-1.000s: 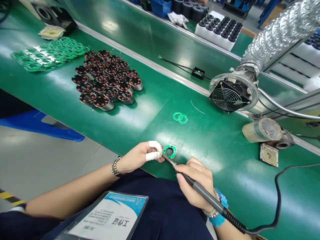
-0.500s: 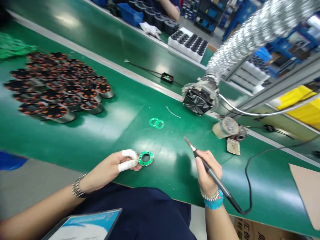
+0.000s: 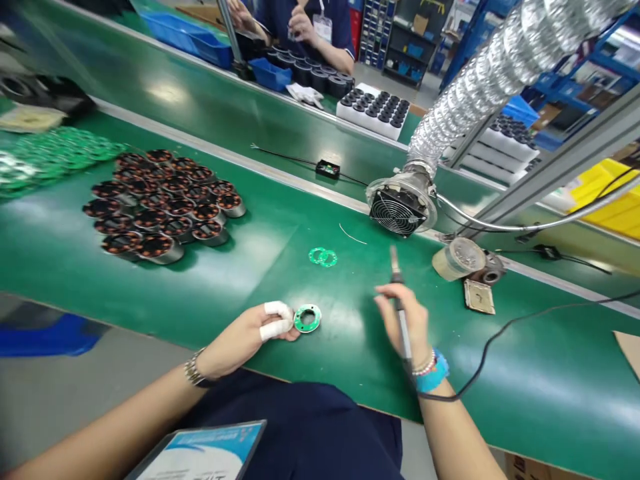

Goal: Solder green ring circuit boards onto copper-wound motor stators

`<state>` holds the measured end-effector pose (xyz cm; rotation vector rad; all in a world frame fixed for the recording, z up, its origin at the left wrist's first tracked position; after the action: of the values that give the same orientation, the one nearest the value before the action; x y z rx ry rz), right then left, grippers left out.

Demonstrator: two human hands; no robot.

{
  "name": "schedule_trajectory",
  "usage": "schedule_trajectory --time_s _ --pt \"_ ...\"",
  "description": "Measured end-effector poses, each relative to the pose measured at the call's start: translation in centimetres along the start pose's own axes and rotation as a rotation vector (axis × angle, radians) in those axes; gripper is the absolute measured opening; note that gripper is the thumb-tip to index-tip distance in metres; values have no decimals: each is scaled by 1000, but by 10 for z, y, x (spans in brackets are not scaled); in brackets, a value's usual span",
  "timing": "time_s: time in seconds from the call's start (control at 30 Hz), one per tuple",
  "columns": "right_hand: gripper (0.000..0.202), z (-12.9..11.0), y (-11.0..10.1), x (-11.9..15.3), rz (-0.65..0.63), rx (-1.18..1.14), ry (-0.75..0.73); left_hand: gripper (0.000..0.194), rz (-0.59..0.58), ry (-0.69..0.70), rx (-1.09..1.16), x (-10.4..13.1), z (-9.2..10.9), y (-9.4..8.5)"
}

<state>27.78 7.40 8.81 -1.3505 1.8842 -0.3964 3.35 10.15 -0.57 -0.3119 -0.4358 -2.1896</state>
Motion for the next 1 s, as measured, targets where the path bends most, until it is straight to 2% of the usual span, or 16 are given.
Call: schedule_trajectory --time_s 0.03,0.1,0.2,0.33,0.5,0.57,0.7,0.77,0.83,1.0 --pt "25 -23 30 4 -190 -41 -107 17 -2 4 11 -2 0 0" --pt "37 -55 68 17 -390 -128 -242 18 0 4 41 -4 -2 -1" --pt "41 -71 92 24 -443 -187 -273 20 -2 2 106 -6 -3 -1" --pt "35 -67 99 22 -433 -182 -235 20 -13 18 160 -8 -3 0" --pt "33 -67 102 20 -473 -165 -270 18 -52 42 117 -6 -3 0" --pt "31 -68 103 21 -480 -164 -287 14 -41 88 -17 -2 2 -2" --pt "31 -68 104 23 -496 -177 -278 12 56 252 -566 11 26 -4" --pt "33 -69 104 22 -507 -183 -270 16 73 285 -730 13 32 -1" --pt "34 -70 105 22 -519 -191 -277 19 53 240 -696 10 28 0" --pt "33 -73 104 19 -521 -211 -312 19 -62 -24 -238 1 -4 2"
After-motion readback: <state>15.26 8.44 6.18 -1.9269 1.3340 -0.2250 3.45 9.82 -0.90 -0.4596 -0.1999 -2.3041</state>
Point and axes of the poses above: each hand's wrist, its own x-axis away from the middle knuckle, its own y-axis out of the palm, z = x × y, the point moved 9 cm from there along -x, towards the middle knuckle, and after that the axes turned 5 degrees about -z, right-handed, at the moved point
